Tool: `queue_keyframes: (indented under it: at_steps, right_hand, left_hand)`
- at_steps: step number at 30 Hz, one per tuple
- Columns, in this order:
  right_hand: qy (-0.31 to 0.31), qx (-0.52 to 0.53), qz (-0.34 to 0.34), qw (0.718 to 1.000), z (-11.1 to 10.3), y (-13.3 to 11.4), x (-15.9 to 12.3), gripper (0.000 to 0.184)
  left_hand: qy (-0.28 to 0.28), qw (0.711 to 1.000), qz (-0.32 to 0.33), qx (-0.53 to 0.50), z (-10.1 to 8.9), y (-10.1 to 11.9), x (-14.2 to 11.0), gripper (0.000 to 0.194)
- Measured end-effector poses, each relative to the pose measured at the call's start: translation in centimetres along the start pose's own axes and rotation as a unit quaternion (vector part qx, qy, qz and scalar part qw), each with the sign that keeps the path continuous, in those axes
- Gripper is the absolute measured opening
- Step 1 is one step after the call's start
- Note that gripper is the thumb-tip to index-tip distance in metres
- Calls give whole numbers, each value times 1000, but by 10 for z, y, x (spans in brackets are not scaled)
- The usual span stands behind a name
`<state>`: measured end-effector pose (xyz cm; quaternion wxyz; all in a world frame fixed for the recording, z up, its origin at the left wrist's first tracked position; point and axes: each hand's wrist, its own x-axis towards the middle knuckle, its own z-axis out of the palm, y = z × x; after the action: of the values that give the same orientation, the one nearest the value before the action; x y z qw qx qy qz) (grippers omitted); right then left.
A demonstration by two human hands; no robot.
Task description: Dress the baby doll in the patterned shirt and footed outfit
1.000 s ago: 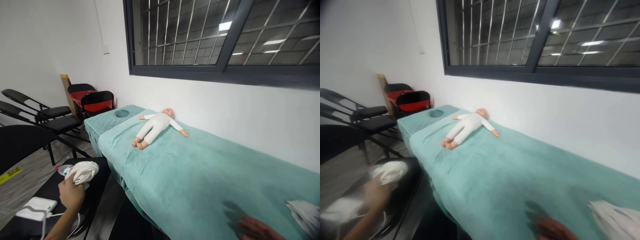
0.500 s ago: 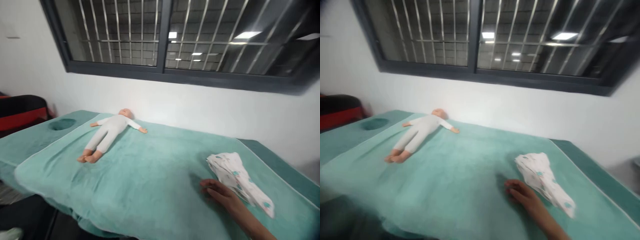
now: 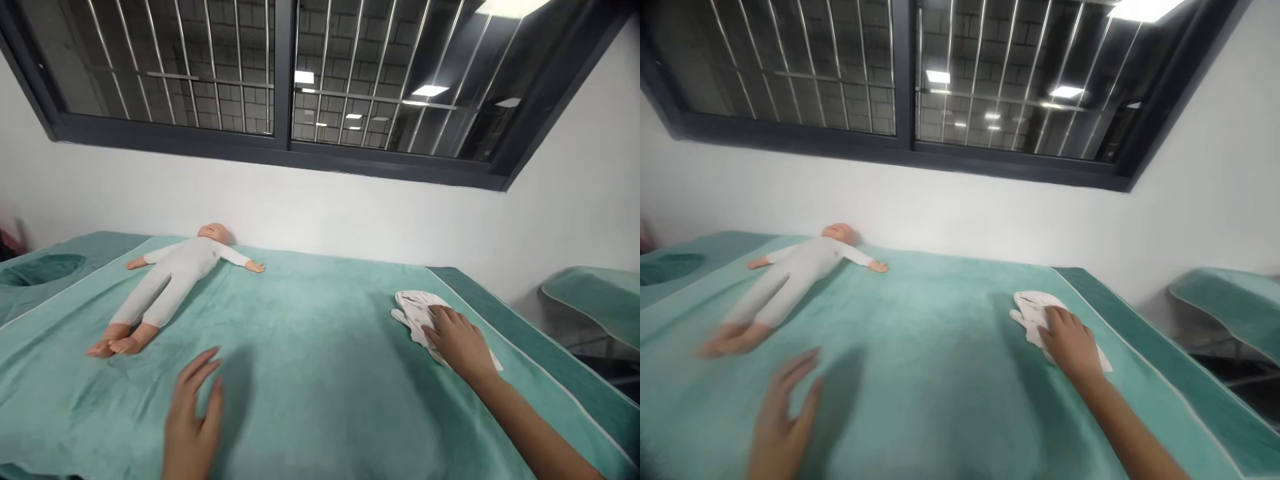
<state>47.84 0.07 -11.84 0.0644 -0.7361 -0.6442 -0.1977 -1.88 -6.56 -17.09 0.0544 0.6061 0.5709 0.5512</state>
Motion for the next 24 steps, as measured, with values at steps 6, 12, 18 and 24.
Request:
queue_keyframes:
  at_steps: [6, 12, 18, 24]
  right_hand:
    - [-90, 11, 72, 993, -37, 39, 30, 33]
    - [104, 219, 189, 951, -99, 54, 75, 28]
    - [189, 389, 133, 892, -125, -20, 96, 30]
    - [-40, 588, -2, 808, -116, -140, 61, 35]
  left_hand:
    - [-263, 927, -158, -217, 117, 16, 53, 29]
    - [-288, 950, -90, -83, 162, 18, 65, 25]
    - [-294, 952, -70, -54, 167, 20, 70, 29]
    - [-350, 880, -114, -301, 169, 19, 65, 67]
